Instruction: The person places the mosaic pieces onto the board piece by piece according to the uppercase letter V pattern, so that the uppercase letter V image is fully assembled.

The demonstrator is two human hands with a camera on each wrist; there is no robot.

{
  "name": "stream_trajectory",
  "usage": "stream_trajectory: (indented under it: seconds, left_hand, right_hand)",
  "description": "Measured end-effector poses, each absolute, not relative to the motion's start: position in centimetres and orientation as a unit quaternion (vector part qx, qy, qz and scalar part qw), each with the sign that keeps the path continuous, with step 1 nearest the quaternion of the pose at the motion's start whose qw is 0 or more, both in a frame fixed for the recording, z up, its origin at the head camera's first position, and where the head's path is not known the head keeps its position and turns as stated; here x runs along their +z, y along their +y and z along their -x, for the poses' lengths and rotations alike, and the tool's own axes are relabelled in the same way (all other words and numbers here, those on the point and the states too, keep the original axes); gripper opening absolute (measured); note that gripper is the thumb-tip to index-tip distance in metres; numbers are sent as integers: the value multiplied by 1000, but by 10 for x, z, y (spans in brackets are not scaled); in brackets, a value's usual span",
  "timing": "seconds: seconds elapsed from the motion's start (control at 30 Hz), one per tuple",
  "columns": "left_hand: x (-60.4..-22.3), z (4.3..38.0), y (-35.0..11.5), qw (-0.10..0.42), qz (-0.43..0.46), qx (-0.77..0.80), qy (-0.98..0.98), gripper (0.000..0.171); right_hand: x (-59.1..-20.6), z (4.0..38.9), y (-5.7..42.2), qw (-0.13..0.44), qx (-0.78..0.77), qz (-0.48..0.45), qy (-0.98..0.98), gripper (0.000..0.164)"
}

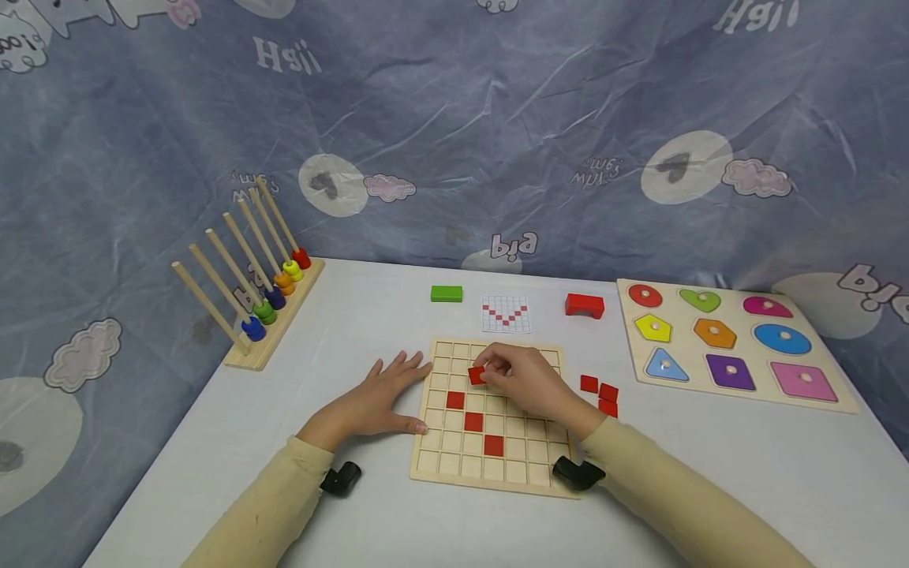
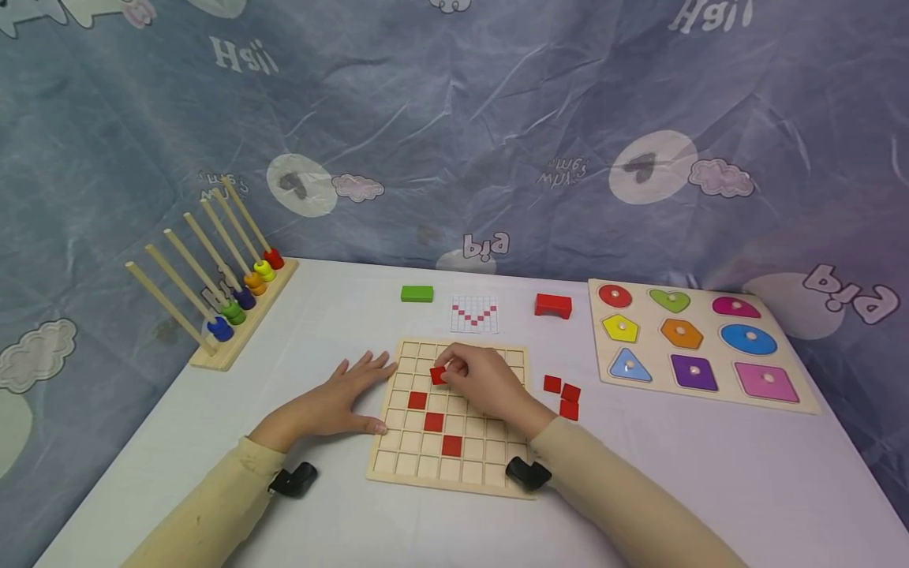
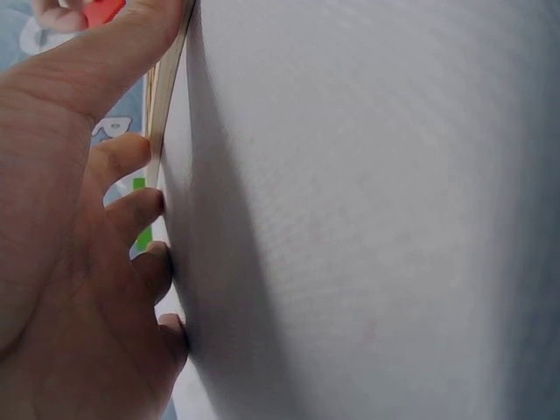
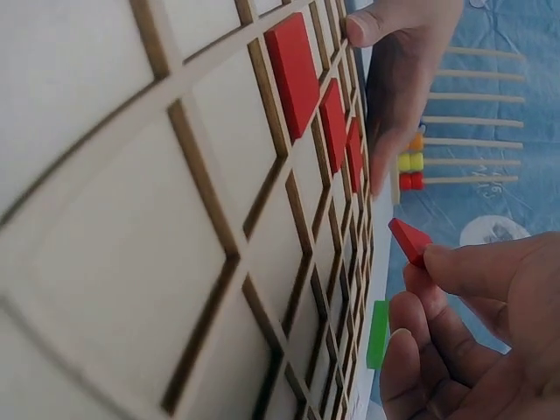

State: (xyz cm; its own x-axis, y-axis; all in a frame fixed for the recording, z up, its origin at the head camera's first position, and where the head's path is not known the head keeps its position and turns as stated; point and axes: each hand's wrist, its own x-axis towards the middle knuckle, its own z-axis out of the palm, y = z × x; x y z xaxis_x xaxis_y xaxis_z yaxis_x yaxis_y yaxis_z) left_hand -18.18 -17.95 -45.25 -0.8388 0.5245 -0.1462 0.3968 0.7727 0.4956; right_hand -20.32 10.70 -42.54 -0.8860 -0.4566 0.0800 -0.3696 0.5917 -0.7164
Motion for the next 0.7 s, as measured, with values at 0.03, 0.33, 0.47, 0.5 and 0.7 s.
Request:
stream_trajectory:
  seconds: [0.03, 0.33, 0.47, 0.5, 0.7]
  left_hand:
    - [-453, 182, -179, 140, -247, 229, 931, 103]
    - [-453, 183, -180, 140, -248, 228, 931, 104]
    - [-452, 182, -180, 141, -250, 228, 930, 104]
    - [-452, 182, -180, 141, -250, 228, 930, 103]
    - [-451, 181, -180, 141, -248, 227, 931, 104]
  right_hand:
    - [-426, 204, 105, 56, -386, 236, 890, 13]
    - [-436, 210, 85, 60, -382, 255, 886, 11]
    - [-440, 211, 78, 58, -378, 260, 887, 10]
    - [-441, 211, 77, 57, -377, 262, 887, 10]
    - [-441, 213, 70, 54, -376, 263, 887, 10]
